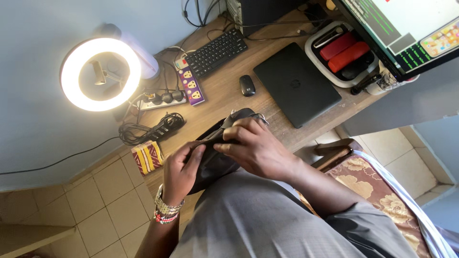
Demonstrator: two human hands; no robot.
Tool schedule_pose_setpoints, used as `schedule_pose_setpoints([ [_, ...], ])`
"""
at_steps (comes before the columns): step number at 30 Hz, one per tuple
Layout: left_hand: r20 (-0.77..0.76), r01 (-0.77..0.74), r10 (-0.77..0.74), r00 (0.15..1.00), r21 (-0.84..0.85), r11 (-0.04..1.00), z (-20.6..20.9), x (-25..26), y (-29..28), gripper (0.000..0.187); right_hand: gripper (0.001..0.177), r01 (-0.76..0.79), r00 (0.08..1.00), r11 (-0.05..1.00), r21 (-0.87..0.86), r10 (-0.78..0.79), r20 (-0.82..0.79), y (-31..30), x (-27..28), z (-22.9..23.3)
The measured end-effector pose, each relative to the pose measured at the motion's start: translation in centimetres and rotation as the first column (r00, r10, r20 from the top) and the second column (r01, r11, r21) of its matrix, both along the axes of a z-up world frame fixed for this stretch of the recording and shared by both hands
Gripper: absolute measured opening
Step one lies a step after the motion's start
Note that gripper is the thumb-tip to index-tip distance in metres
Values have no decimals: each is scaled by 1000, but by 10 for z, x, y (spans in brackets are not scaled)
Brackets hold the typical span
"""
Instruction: The person places a laptop on a desk, then removes a flashlight, a water bottle, and a black bag from a suitcase. They place the flashlight and water bottle on the desk, then open the bag and remove several notebooks and papers, stacking them on the desk.
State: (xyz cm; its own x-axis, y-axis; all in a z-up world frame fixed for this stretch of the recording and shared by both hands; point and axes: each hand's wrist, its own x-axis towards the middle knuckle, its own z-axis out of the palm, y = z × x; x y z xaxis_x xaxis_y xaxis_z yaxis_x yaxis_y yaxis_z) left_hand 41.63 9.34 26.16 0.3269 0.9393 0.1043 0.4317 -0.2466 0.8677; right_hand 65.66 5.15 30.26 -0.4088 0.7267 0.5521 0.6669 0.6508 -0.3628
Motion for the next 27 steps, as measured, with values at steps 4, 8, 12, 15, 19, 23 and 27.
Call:
schedule_pose_setpoints([
  [4,-45,-71,68,997,-72,995,-21,-11,7,25,33,-38,996,999,-39,41,80,0,-11,-5],
  [8,292,-70,132,947,-215,974,-38,-20,16,28,27,-31,998,1000,-1,31,46,0,-29,-11],
  [12,668,94,267,694,-453,887,-40,-21,21,25,20,32,999,998,-62,-31,13,-3,-40,-14],
  [15,716,209,250,651,-487,848,-35,-24,21,26,39,60,997,989,-135,-66,-43,-1,-43,-15],
  [19,666,169,234,708,-483,859,-34,-27,22,27,29,26,998,979,-203,-14,60,1,-42,-21],
  [23,273,16,50,961,-235,972,-33,-29,31,32,30,-53,999,999,-8,53,6,2,-32,-29],
  [27,241,301,-238,941,-274,913,-25,-44,37,60,24,-1,990,988,153,23,-138,3,-23,-35],
])
